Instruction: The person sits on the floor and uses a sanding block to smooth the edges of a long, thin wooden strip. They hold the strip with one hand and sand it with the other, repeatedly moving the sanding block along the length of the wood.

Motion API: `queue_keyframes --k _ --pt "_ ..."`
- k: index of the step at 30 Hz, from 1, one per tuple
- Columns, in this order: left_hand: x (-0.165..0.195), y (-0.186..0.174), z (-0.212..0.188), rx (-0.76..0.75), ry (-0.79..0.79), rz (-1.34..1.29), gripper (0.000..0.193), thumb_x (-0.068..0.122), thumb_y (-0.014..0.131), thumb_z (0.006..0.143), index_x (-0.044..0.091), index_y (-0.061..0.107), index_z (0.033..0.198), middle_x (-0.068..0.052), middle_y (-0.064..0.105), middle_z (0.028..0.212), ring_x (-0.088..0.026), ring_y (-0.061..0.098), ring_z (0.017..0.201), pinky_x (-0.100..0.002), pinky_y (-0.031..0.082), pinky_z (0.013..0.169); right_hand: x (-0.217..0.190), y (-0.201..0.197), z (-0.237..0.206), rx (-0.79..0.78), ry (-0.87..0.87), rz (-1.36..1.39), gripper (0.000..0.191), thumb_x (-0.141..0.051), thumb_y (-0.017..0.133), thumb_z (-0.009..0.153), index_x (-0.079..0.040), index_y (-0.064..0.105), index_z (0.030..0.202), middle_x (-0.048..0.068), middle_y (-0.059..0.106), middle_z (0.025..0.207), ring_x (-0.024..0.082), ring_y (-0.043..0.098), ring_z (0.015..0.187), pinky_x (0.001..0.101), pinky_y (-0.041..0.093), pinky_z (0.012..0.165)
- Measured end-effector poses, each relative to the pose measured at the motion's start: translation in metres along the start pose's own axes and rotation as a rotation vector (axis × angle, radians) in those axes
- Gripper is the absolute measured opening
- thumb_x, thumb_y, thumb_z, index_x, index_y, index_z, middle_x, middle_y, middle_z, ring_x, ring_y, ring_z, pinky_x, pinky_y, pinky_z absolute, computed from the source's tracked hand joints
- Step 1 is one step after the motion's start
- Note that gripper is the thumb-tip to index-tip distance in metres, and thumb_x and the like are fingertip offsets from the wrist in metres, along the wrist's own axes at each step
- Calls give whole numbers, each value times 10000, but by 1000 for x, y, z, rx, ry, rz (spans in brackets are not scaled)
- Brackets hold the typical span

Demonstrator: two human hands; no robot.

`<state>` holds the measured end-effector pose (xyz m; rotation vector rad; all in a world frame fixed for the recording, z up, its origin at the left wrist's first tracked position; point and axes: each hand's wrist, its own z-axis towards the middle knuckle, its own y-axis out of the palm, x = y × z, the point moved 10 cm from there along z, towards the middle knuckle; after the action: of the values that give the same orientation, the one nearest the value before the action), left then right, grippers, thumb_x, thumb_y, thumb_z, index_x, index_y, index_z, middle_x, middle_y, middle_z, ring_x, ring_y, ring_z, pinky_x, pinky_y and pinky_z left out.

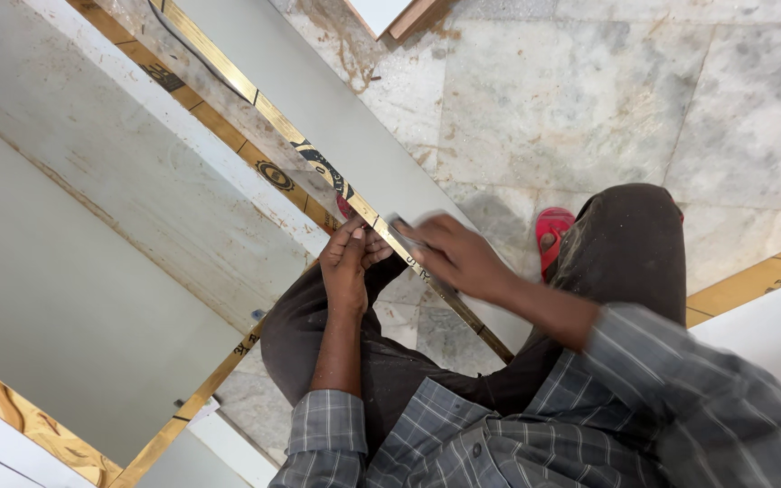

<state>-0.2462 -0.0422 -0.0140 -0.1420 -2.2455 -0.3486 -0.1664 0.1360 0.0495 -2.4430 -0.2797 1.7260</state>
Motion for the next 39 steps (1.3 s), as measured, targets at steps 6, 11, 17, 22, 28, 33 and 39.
queue_keyframes --k 6,11,17,22,28,33,39 --pt "11 11 -3 5 -32 29 327 176 499 1078 -19 653 1289 -164 740 1045 -197 741 877 -339 642 805 -10 -7 119 74 -61 62 439 -298 564 1043 -197 585 1470 93 618 1123 214 631 988 370 520 882" --pt "102 62 -50 77 596 828 373 166 602 988 15 592 1329 -158 623 1312 -320 588 1205 -489 494 1036 -20 -40 107 197 -184 38 407 -301 551 1102 -167 580 1485 114 634 1262 250 606 1168 392 478 1016" --pt "103 150 -86 -554 893 1594 318 260 741 822 116 739 1105 -115 640 1259 -367 509 1330 -613 241 1182 31 -69 39 265 31 109 429 -340 581 1057 -156 598 1444 104 650 1259 217 648 1105 346 519 961" --pt "74 167 -87 -817 860 1671 176 168 721 838 123 747 1007 -25 680 1095 -240 589 1216 -566 258 1248 57 -68 9 251 188 182 449 -341 560 1027 -160 604 1435 92 647 1259 199 644 1069 338 528 897" --pt "83 158 -99 -735 960 1476 130 65 739 814 109 716 934 -9 656 1027 -221 641 1102 -471 405 1207 46 -48 -11 143 99 119 470 -380 528 1055 -165 578 1470 107 619 1253 200 634 1083 339 528 933" --pt "110 97 -72 -128 691 1141 141 -1 767 859 91 703 945 -40 685 1004 -239 642 1004 -391 520 929 27 -14 -38 -28 109 114 498 -383 501 1040 -186 544 1495 90 601 1246 185 636 1052 332 532 920" --pt "63 42 -24 -32 182 253 480 34 651 947 4 443 1379 -106 671 1224 -141 668 1002 -278 574 846 12 -6 -71 -69 149 147 469 -322 515 1037 -184 540 1485 63 620 1208 176 653 1000 322 548 844"
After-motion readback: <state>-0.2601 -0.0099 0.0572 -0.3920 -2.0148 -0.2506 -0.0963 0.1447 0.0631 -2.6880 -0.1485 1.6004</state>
